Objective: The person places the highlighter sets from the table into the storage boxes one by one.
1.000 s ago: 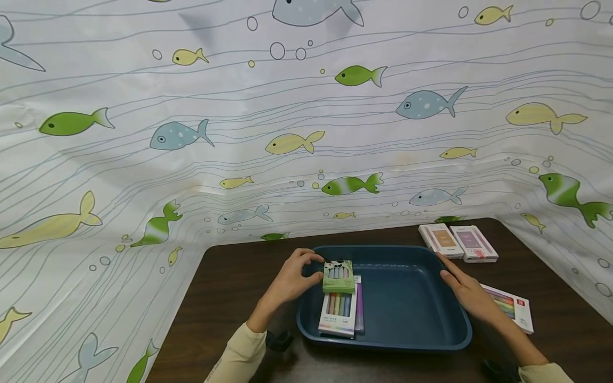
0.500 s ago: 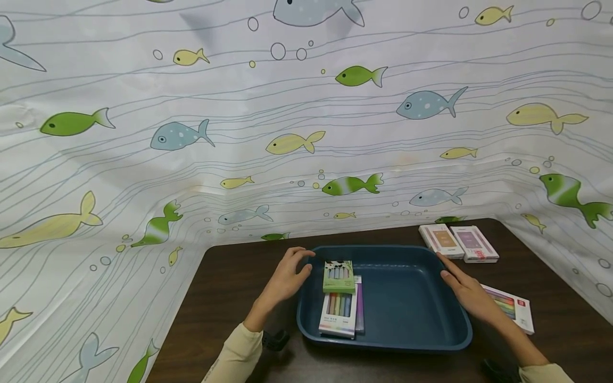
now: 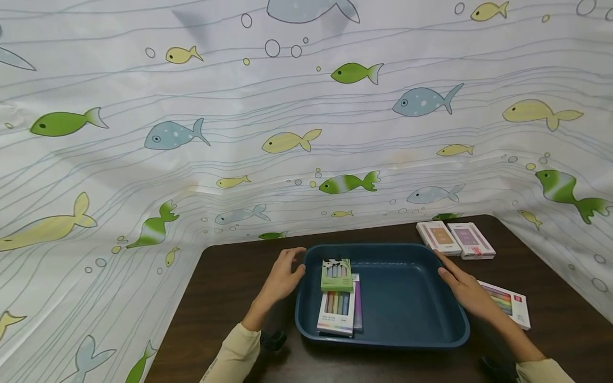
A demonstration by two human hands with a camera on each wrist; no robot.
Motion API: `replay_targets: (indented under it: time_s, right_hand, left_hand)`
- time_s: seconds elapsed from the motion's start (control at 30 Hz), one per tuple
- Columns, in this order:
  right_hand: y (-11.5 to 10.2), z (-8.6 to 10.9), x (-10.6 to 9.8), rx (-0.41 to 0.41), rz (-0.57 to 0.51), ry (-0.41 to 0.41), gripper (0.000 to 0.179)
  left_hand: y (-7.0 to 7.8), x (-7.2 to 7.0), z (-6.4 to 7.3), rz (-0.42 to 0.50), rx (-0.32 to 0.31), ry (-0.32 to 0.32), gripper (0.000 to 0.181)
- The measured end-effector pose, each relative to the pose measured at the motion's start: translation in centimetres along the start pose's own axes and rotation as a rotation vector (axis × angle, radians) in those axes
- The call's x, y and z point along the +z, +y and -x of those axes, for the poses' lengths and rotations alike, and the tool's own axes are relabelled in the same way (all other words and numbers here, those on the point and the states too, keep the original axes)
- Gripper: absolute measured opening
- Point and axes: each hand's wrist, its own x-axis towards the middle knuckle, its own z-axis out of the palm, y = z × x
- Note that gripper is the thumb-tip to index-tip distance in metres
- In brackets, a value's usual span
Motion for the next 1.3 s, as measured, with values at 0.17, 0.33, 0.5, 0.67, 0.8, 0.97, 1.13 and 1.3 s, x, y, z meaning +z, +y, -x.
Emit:
replay_targets:
  time_s: [0.17,0.33,0.5,0.67,0.8,0.97,1.13,1.3]
  right_hand:
    - [-0.2,0.0,-0.1,-0.02,-0.032,-0.003,0.058]
    - [-0.1,0.2,0.0,-0.019,-0.026,0.006,0.057]
    - [0.0,0.3,0.1,-0.023,-0.023,0.017,0.057]
    - [0.0,0.2,0.1,-0.023,-0.021,0.018,0.057]
    - [0.1,0.1,0.0,-0.016,-0.009,0.023,0.058]
    - [0.2,0.1,0.0,-0.011,-0.013,0.029,0.058]
    - [0.2,0.1,0.0,-0.011,-0.024,0.035,0.058]
    - [0.1,0.1,0.1,-0.013,-0.015,0.053,0.058]
  left_hand:
    - [-0.5,-0.1,-0.2,0.045,-0.03,-0.02,0.046]
    - [-1.2,-0.1,-0.1,0.093,-0.062,-0.053,0.047]
    - [-1.9,0.5,0.0,0.147,-0.095,-0.086,0.048]
    - [-2.2,1.1,0.0,0.182,-0.106,-0.089,0.048]
    - [-2.4,1.5,0.0,0.185,-0.088,-0.055,0.047]
    - [-2.9,2.0,-0.1,0.203,-0.088,-0.027,0.048]
    - [-3.8,2.5,-0.1,0.251,-0.066,-0.002,0.046]
    - [-4.5,3.1,0.2,0.315,-0.037,0.011,0.044]
